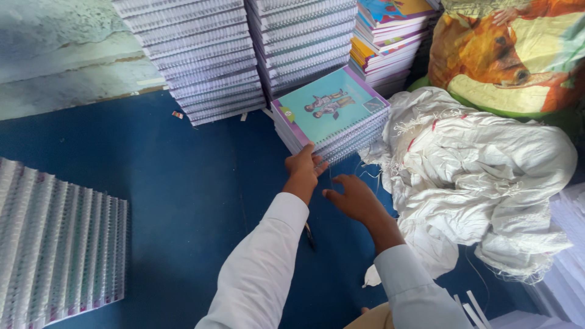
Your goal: The person sits on the floor and repeatedly picks up spiral-bound notebooks from a stack, writes on the cover with a black marker, and places each labeled notebook onto a separate stack. The process is repeated for multiple notebooks.
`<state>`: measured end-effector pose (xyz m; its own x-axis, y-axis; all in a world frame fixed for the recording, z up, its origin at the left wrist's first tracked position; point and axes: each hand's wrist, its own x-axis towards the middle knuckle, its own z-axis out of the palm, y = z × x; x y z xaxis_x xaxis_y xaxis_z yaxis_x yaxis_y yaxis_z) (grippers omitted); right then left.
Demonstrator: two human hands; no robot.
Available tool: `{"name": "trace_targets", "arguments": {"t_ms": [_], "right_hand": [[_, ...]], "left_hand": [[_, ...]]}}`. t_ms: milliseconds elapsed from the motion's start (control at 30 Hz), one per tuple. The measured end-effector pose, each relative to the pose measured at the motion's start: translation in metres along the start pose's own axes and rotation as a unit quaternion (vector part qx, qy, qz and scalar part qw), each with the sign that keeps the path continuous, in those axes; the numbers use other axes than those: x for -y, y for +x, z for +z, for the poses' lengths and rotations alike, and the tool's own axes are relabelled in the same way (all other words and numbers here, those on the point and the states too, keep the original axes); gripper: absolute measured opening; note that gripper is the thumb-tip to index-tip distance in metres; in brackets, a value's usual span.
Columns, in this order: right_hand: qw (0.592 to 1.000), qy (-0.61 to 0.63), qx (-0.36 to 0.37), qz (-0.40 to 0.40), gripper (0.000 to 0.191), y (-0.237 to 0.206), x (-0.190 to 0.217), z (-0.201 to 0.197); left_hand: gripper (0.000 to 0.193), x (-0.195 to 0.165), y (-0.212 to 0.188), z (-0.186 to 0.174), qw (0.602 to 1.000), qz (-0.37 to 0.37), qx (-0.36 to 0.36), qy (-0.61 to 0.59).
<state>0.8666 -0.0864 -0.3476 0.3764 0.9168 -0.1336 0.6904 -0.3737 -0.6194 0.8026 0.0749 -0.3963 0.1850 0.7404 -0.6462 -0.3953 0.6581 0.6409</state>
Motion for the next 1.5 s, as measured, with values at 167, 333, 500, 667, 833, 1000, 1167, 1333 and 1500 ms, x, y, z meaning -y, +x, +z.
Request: {"name": "trace_targets", "arguments": {"t_ms": [167,333,500,667,833,1000,1167,1333,1500], "right_hand": [[1.000,-0.001,0.015,0.017,0.062,0.004,0.002,0.000],[1.000,0.000,0.014,-0.001,0.060,0.005,-0.004,0.002],[1.000,0.003,0.019,0.005,0.061,0.007,-0.011,0.005],[1.000,-0.015,0.020,-0.004,0.060,0.008,-0.011,0.009],[0.998,-0.051,-0.044,0.014,0.055,0.002,0.007,0.009],[0.971,-0.111,-0.196,-0.080,0.061,-0.013,0.033,0.018],[0.932,-0.175,-0.261,-0.180,0.070,-0.015,0.039,0.027],[0.914,-0.200,-0.284,-0.209,0.051,-0.011,0.038,0.030],[0.893,-0.180,-0.293,-0.291,0.049,-0.014,0.050,0.023]], "left_hand": [[0.032,-0.006,0.002,0.005,1.000,0.000,-0.001,-0.004],[0.028,-0.007,0.000,0.009,1.000,0.002,-0.017,0.000],[0.028,-0.008,-0.001,-0.002,1.000,0.003,-0.010,0.002],[0.026,-0.011,-0.008,-0.041,0.999,0.012,0.031,-0.008],[0.028,-0.019,-0.022,-0.084,0.998,0.008,0.058,-0.002],[0.029,-0.019,-0.042,-0.109,0.986,0.021,0.153,-0.065],[0.025,-0.019,-0.075,-0.118,0.989,0.021,0.142,-0.046],[0.023,-0.028,-0.120,-0.124,0.991,0.032,0.127,-0.021],[0.025,-0.044,-0.162,-0.131,0.990,0.053,0.129,-0.011]]}}
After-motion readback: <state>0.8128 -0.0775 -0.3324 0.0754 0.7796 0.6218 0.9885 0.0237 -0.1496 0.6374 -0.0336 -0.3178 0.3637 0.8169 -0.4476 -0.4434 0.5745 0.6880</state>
